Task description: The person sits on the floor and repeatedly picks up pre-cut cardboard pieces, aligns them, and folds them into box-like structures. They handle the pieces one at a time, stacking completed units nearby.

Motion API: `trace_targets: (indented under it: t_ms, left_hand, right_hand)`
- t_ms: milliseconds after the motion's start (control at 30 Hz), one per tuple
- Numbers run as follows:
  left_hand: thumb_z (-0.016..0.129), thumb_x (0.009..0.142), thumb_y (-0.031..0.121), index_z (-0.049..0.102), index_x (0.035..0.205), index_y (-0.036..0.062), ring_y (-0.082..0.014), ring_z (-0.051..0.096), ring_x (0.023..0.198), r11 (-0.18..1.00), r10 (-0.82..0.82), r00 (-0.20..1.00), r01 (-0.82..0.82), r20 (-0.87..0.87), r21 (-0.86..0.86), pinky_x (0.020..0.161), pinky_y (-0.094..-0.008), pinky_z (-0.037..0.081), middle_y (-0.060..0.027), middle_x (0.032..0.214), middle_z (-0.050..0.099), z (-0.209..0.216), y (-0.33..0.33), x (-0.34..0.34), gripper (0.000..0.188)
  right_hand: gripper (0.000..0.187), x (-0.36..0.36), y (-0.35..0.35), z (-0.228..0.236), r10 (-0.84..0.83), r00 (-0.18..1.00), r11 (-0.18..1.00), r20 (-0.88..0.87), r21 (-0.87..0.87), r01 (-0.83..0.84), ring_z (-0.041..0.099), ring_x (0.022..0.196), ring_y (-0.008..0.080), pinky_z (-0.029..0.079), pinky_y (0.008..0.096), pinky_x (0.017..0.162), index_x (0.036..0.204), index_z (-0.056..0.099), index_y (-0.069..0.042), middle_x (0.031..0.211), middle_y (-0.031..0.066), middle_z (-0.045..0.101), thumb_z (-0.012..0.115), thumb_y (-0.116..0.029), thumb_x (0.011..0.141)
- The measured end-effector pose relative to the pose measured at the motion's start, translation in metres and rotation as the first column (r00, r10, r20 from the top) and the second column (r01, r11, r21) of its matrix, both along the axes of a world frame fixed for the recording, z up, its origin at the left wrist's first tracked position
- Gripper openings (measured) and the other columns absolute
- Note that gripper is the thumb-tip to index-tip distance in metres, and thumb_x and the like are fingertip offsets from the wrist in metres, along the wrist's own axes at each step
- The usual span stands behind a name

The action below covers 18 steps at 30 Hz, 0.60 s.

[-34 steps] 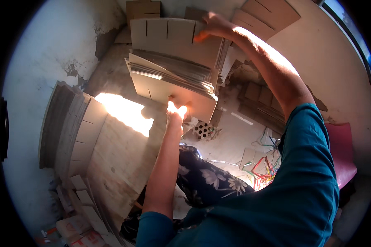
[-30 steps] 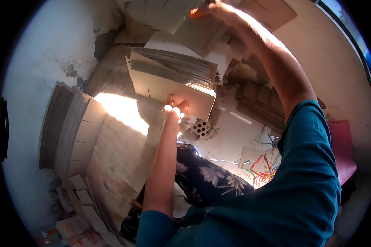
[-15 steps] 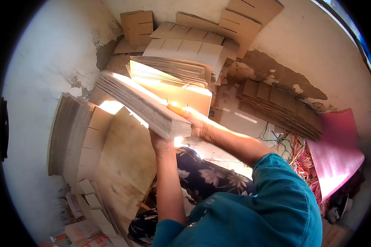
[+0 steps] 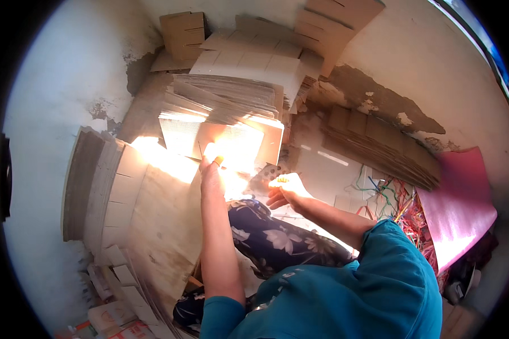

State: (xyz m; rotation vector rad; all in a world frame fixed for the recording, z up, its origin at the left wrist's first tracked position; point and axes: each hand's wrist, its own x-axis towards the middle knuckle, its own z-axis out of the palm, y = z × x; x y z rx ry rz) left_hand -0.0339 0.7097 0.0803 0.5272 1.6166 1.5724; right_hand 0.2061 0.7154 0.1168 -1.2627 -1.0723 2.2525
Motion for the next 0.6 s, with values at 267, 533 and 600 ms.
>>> trace_targets:
  t_ms: [267,533,600]
  left_hand:
    - [0.049,0.082,-0.002,0.034,0.138,0.006,-0.0201,0.048,0.105,0.933,0.359,0.908,-0.35,0.218,-0.079,0.083,-0.0311,0.043,-0.0159,0.127,0.044,0.038,-0.004,0.014,0.059]
    - [0.045,0.084,0.009,0.017,0.144,0.0114,-0.0174,0.046,0.113,0.915,0.396,0.885,-0.358,0.243,-0.185,0.093,-0.0432,0.037,-0.0074,0.127,0.047,0.019,-0.011,0.006,0.066]
    - [0.045,0.083,0.005,0.023,0.142,0.009,-0.0155,0.049,0.109,0.938,0.346,0.861,-0.321,0.372,-0.128,0.09,-0.0384,0.042,-0.0068,0.123,0.05,0.014,-0.015,0.003,0.064]
  right_hand:
    - [0.021,0.0,0.035,0.039,-0.038,0.987,0.288,0.155,0.948,-0.138,0.059,0.071,0.0197,0.048,0.0269,0.061,0.1,0.058,-0.002,0.081,0.0092,0.061,0.063,0.0,0.08]
    - [0.038,-0.112,0.072,0.079,-0.194,0.828,-0.144,0.526,0.819,-0.555,0.052,0.089,0.0334,0.041,0.0431,0.072,0.106,0.052,-0.004,0.1,0.0164,0.055,0.069,-0.017,0.075]
    - [0.032,-0.115,0.086,0.062,-0.291,0.713,-0.268,0.638,0.661,-0.701,0.055,0.087,0.0361,0.044,0.0419,0.07,0.093,0.051,-0.003,0.091,0.0183,0.057,0.07,-0.014,0.071]
